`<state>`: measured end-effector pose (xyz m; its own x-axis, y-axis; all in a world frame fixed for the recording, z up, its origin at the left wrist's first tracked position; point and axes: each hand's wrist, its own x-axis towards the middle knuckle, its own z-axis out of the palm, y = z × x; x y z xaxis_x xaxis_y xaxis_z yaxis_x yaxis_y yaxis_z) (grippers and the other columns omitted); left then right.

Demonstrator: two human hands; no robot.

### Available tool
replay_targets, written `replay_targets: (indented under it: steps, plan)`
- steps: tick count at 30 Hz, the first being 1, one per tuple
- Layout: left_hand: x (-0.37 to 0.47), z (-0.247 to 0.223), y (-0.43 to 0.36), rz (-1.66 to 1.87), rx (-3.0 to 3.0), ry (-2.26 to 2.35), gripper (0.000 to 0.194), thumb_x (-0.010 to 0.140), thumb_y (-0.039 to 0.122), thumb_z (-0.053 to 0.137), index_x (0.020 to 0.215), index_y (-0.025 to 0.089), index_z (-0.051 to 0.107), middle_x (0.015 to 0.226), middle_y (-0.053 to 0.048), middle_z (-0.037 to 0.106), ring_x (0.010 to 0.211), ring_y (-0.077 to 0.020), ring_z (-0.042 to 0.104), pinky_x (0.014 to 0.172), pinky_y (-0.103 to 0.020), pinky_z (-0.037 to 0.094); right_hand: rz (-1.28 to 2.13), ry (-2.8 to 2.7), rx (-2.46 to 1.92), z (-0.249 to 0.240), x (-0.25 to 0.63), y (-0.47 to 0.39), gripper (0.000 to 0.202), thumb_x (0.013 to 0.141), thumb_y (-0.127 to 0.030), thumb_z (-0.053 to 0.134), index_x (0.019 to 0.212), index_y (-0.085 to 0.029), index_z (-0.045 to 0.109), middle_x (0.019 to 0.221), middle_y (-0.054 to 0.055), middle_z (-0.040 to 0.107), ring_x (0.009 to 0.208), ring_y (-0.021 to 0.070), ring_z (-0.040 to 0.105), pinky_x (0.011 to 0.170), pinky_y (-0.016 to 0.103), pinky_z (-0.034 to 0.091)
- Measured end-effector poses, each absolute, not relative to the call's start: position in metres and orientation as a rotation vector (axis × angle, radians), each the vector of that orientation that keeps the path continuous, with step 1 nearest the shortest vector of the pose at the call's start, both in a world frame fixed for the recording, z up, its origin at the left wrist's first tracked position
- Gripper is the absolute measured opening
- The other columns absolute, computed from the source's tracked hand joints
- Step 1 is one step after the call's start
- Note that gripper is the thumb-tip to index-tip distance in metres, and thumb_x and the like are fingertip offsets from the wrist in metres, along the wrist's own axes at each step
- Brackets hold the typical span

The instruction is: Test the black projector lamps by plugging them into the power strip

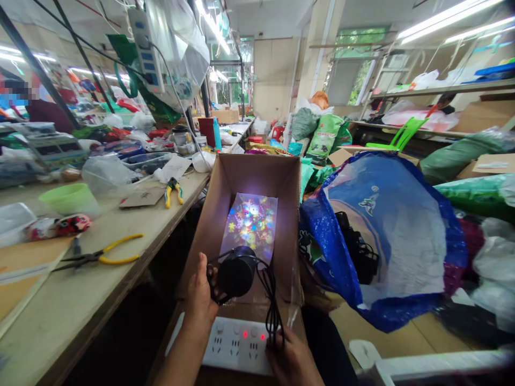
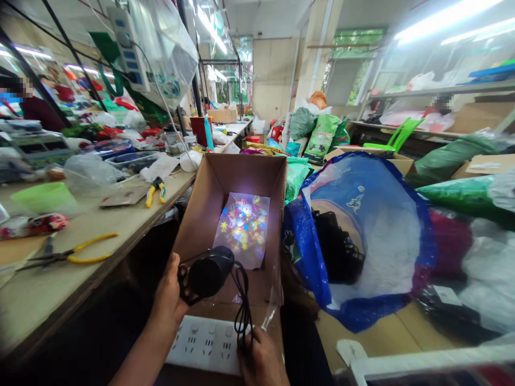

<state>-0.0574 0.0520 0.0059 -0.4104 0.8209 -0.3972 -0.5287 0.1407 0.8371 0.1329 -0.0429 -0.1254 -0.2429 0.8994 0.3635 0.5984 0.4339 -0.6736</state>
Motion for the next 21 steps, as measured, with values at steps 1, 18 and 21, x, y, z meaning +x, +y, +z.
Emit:
replay_targets:
  steps: [1, 18, 21]
  plan:
    - [-0.057, 0.005, 0.052, 1.541, 0.358, 1.301, 0.053, 0.063, 0.068, 0.061, 0.054, 0.021, 0.039, 0.037, 0.009, 0.037, 0.029, -0.0073, 0.033, 0.030, -0.018, 0.023, 0.523, -1.946, -1.263, -0.123, 0.133, -0.043, 0.020, 0.088, -0.025, 0.044, 0.079, -0.018, 0.061, 0.082, 0.011, 0.063, 0.073, 0.0205, 0.063, 0.062, 0.027, 0.050]
    - [-0.037, -0.008, -0.009, 1.515, 1.355, 1.479, 0.025, 0.067, 0.036, 0.075, 0.056, 0.021, 0.058, 0.050, 0.003, 0.047, 0.050, -0.0137, 0.042, 0.056, -0.025, 0.031, 1.303, -1.015, -1.248, -0.053, 0.137, -0.044, 0.027, 0.068, -0.040, 0.075, 0.077, -0.015, 0.068, 0.072, 0.005, 0.068, 0.069, 0.0214, 0.065, 0.062, 0.028, 0.054]
    - [-0.029, -0.007, -0.024, 1.523, 1.604, 1.485, 0.025, 0.065, 0.038, 0.077, 0.058, 0.022, 0.058, 0.054, 0.001, 0.053, 0.055, -0.0163, 0.049, 0.064, -0.028, 0.037, 1.497, -0.680, -1.104, -0.040, 0.137, -0.040, 0.027, 0.067, -0.040, 0.075, 0.079, -0.017, 0.068, 0.080, 0.005, 0.071, 0.074, 0.0223, 0.065, 0.065, 0.030, 0.053]
